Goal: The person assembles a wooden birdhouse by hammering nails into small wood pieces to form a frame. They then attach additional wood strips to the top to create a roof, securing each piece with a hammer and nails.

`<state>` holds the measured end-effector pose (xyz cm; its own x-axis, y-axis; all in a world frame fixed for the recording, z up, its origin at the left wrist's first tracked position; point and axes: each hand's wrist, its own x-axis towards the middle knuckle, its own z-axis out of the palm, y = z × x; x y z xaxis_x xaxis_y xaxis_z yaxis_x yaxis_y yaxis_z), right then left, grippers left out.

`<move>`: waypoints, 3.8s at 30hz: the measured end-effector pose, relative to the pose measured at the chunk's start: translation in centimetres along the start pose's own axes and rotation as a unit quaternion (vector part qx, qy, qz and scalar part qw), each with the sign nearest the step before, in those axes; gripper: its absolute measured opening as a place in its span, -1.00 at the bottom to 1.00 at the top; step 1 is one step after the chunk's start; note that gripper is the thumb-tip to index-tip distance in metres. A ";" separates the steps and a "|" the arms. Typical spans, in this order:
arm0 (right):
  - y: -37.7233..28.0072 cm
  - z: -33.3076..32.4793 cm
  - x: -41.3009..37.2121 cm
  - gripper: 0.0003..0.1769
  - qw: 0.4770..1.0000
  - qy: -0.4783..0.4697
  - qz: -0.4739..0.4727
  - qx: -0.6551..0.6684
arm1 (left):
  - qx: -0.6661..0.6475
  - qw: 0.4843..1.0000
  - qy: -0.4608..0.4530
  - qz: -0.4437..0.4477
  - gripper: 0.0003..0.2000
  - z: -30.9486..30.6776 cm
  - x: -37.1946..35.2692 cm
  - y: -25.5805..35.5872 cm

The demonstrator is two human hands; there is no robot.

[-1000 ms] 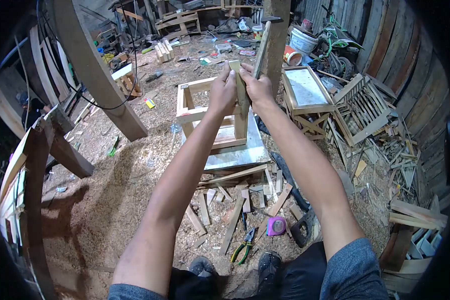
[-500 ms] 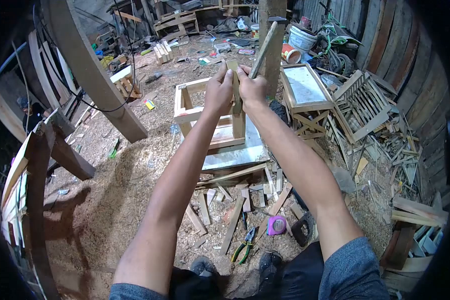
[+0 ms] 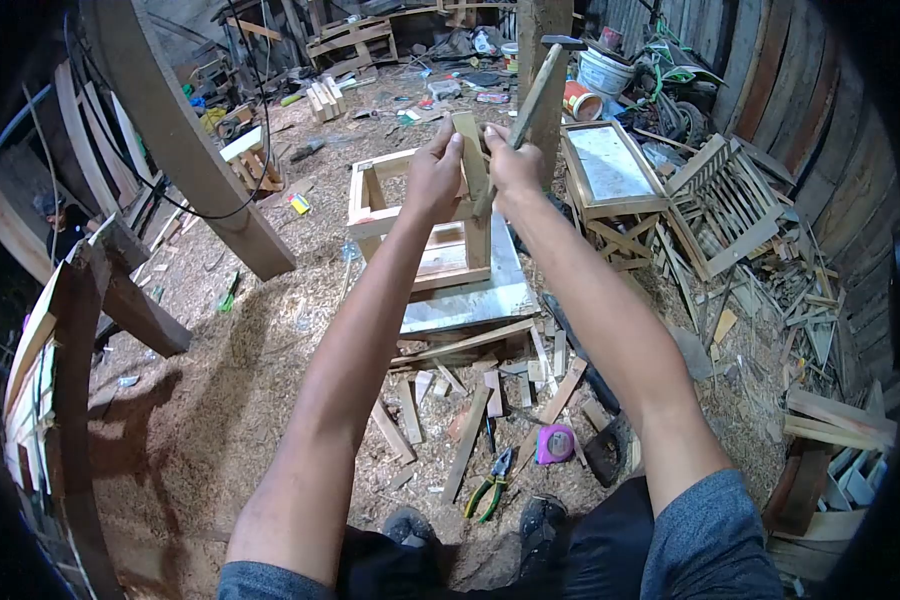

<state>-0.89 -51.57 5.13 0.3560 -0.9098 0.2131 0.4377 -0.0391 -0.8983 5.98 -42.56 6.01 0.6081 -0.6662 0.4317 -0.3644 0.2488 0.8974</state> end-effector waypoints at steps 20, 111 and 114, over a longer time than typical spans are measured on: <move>-0.4 -5.1 -0.9 -0.70 0.963 -0.229 0.136 -0.038 | 0.165 0.984 -0.030 0.064 -0.30 0.1 0.4 -1.3; 1.4 -1.2 2.8 -0.68 0.896 -0.298 -0.228 -0.236 | 0.063 0.992 0.050 0.099 -0.49 -4.3 -0.8 -2.7; 1.4 -1.5 2.3 -0.69 0.901 -0.286 -0.256 -0.203 | 0.017 0.995 0.007 0.100 -0.51 -5.4 -0.3 -2.8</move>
<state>-0.66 -54.27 3.79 0.6112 -0.3720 0.6986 0.3694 -0.6465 -0.6675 10.67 -39.23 3.82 0.5308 -0.5966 0.6020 -0.5024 0.3506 0.7904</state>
